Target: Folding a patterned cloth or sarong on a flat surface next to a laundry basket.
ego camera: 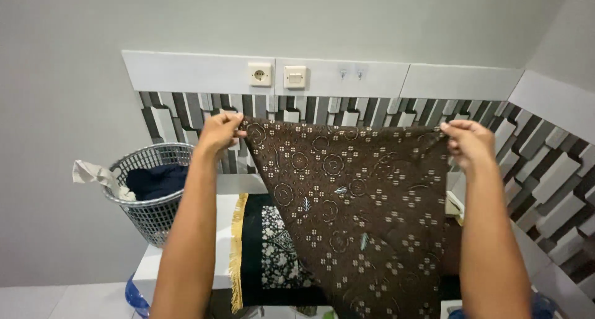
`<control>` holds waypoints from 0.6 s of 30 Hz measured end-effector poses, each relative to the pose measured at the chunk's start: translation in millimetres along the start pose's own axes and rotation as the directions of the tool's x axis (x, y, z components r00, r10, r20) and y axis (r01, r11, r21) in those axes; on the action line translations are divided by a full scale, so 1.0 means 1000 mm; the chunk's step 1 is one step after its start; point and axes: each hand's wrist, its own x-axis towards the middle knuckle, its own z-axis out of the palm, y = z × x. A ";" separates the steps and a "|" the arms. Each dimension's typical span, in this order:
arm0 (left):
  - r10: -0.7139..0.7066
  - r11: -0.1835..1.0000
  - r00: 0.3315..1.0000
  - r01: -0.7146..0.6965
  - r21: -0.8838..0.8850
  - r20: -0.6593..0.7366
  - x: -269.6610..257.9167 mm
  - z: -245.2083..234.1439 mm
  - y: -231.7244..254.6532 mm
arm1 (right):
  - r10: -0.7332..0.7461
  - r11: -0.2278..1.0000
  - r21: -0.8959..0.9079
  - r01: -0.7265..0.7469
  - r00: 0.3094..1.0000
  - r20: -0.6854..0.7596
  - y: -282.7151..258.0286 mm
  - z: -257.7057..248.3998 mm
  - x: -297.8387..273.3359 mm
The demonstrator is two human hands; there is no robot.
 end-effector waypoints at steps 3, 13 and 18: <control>-0.055 0.987 0.998 0.058 -0.151 0.020 0.031 0.008 -0.007 | -0.025 0.997 0.075 0.022 0.998 0.052 0.007 0.016 0.024; 0.261 0.915 0.965 -0.248 -0.318 -0.001 -0.004 -0.001 0.072 | -0.297 0.903 0.358 0.238 0.948 0.118 -0.025 0.001 0.026; 0.347 0.866 0.936 -0.346 -0.361 -0.066 -0.079 -0.021 0.011 | -0.382 0.824 0.512 0.240 0.904 0.191 0.047 -0.031 -0.016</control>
